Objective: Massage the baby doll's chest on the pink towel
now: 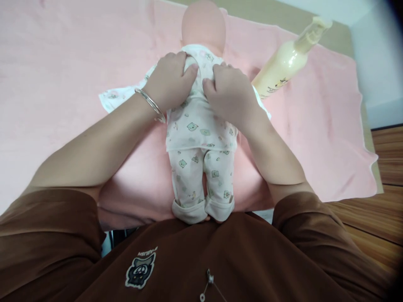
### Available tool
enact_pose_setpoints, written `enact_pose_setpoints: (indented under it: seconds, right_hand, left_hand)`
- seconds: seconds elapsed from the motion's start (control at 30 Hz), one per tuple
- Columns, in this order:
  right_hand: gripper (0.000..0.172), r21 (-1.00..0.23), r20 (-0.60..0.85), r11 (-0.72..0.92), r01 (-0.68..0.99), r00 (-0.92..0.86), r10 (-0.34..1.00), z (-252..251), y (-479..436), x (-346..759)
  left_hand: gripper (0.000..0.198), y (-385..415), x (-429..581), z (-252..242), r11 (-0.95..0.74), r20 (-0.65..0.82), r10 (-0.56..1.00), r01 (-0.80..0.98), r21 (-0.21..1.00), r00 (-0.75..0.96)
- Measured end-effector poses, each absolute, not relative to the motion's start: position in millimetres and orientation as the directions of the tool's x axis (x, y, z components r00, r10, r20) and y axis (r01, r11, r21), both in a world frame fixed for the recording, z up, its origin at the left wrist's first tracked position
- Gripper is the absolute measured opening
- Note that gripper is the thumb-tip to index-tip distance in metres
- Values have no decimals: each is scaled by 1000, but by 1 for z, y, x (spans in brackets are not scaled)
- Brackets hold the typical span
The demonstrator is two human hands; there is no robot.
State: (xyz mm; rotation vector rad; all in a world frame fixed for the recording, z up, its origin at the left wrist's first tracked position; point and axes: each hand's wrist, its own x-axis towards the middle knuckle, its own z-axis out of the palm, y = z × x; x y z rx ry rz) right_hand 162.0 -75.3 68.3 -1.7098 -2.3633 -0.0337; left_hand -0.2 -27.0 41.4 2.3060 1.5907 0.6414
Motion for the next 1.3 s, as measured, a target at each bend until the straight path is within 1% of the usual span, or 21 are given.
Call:
enact_pose_setpoints:
  seconds: [0.13, 0.2, 0.23, 0.3, 0.4, 0.5, 0.57, 0.67, 0.73, 0.83, 0.9, 0.93, 0.97, 1.07, 1.13, 1.2, 1.3]
  right_hand:
    - [36, -243, 159, 281, 928, -248, 956, 59, -49, 177]
    - [39, -300, 141, 267, 916, -234, 962, 57, -42, 181]
    - [41, -308, 137, 261, 915, -229, 964, 57, -42, 182]
    - [42, -279, 144, 255, 926, -222, 964, 59, -48, 179]
    - [39, -176, 209, 302, 937, -264, 941, 63, -67, 167]
    - [36, -62, 276, 362, 930, -333, 902, 65, -81, 157]
    - [36, -21, 285, 368, 929, -348, 893, 65, -84, 155]
    - [32, -73, 246, 354, 932, -327, 912, 66, -79, 158]
    - [32, -125, 207, 334, 934, -304, 930, 66, -73, 163]
    - [34, -195, 184, 310, 931, -276, 943, 63, -59, 171]
    - [37, -233, 186, 281, 931, -241, 952, 58, -50, 175]
    - [39, -240, 191, 267, 933, -224, 956, 55, -45, 177]
    - [42, -242, 196, 258, 935, -214, 957, 53, -42, 179]
    - [49, -230, 194, 248, 941, -206, 959, 52, -41, 179]
    - [50, -201, 183, 257, 945, -222, 958, 56, -51, 174]
    - [48, -159, 186, 282, 946, -252, 950, 62, -68, 164]
    - [51, -92, 204, 354, 931, -330, 922, 69, -97, 147]
  left_hand:
    - [18, -53, 5, 55, -464, 257, 881, 834, 298, 398]
    - [16, -60, 6, 60, -490, 264, 866, 825, 282, 425]
    - [16, -60, 6, 61, -488, 265, 869, 817, 307, 419]
    - [15, -53, 5, 59, -462, 259, 884, 813, 355, 389]
    - [12, -35, 2, 51, -412, 224, 910, 827, 382, 350]
    - [20, -24, 0, 42, -358, 191, 933, 838, 413, 305]
    - [26, -23, 1, 38, -339, 195, 940, 845, 415, 281]
    - [32, -29, 4, 36, -343, 226, 935, 856, 387, 273]
    - [32, -36, 6, 38, -357, 239, 928, 863, 358, 285]
    - [28, -51, 8, 45, -410, 262, 900, 880, 238, 349]
    - [28, -61, 9, 51, -461, 303, 865, 870, 172, 399]
    - [29, -65, 10, 53, -486, 325, 849, 857, 172, 416]
    - [29, -67, 10, 54, -504, 344, 839, 841, 197, 422]
    - [22, -63, 9, 55, -497, 331, 858, 796, 345, 393]
    - [16, -53, 7, 53, -458, 293, 885, 782, 421, 361]
    - [17, -41, 6, 49, -407, 262, 911, 793, 453, 318]
    - [23, -27, 4, 39, -360, 237, 931, 811, 461, 278]
